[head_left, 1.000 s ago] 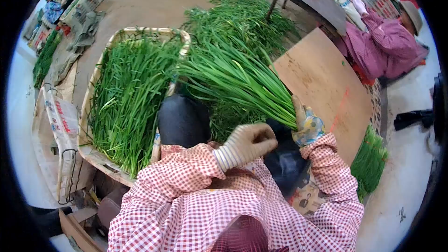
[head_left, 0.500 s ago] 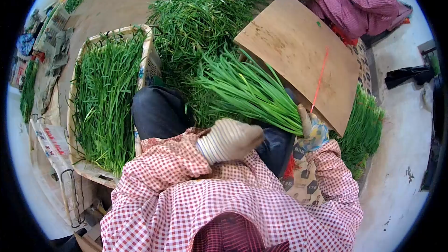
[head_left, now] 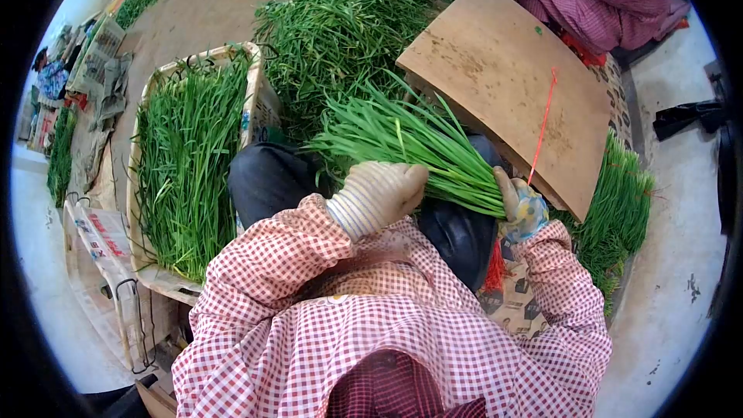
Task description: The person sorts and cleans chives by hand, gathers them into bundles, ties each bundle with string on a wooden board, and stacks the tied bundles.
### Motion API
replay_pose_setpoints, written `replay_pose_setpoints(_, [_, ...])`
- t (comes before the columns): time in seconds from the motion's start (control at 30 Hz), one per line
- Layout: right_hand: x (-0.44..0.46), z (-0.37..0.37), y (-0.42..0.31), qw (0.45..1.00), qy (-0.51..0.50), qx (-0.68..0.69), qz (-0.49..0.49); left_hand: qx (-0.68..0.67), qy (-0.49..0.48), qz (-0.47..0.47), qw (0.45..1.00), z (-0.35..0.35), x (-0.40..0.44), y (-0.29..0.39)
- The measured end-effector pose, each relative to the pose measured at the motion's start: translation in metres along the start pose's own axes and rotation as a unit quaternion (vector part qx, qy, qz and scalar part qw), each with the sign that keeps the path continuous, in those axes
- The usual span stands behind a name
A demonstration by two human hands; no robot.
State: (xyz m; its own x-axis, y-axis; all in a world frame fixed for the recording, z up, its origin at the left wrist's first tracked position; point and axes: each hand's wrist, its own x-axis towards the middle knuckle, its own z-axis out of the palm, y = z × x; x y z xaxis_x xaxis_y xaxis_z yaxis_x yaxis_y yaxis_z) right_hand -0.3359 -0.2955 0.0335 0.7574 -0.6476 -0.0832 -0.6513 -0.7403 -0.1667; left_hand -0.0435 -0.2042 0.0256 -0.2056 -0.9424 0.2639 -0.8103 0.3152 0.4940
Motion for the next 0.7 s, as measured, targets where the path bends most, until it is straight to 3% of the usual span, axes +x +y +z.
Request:
replay_pose_setpoints(0.1, [0.006,0.004,-0.004,0.999,-0.032,-0.022,0.002,-0.044,0.030,0.008,0.999,-0.001,-0.019,0.000])
replay_pose_setpoints(0.17, [0.007,0.005,-0.005,0.998,-0.046,-0.041,0.000,-0.141,0.093,-0.050,0.984,0.006,-0.037,-0.011])
replay_pose_setpoints(0.23, [0.007,0.003,-0.004,0.999,-0.029,-0.006,0.033,-0.231,0.163,-0.189,0.940,-0.004,-0.060,-0.029])
replay_pose_setpoints(0.3, [0.009,-0.002,-0.002,0.999,-0.032,-0.013,0.018,-0.182,0.097,-0.234,0.950,-0.032,-0.079,-0.041])
replay_pose_setpoints(0.37, [0.009,-0.008,0.004,0.999,-0.042,-0.020,-0.006,-0.048,-0.098,-0.212,0.971,-0.051,-0.095,-0.054])
replay_pose_setpoints(0.43, [0.020,-0.007,0.014,0.995,-0.058,-0.072,-0.025,-0.032,-0.146,-0.190,0.970,-0.064,-0.098,-0.046])
replay_pose_setpoints(0.47, [0.032,-0.012,0.011,0.984,-0.147,-0.009,0.096,-0.016,-0.200,-0.166,0.966,-0.071,-0.099,-0.040])
replay_pose_setpoints(0.57, [0.028,-0.017,0.012,0.977,-0.200,-0.022,0.076,-0.120,-0.145,-0.201,0.962,-0.085,-0.075,-0.019])
replay_pose_setpoints(0.63, [0.032,-0.034,0.003,0.990,-0.135,-0.039,0.020,-0.208,-0.149,-0.132,0.958,-0.084,-0.061,-0.010])
replay_pose_setpoints(0.67, [0.045,-0.069,-0.021,0.985,-0.167,-0.030,0.032,-0.246,-0.145,-0.089,0.954,-0.075,-0.060,-0.009])
replay_pose_setpoints(0.7, [0.051,-0.061,-0.007,0.998,-0.036,-0.002,-0.058,-0.281,-0.140,-0.043,0.948,-0.066,-0.057,-0.008])
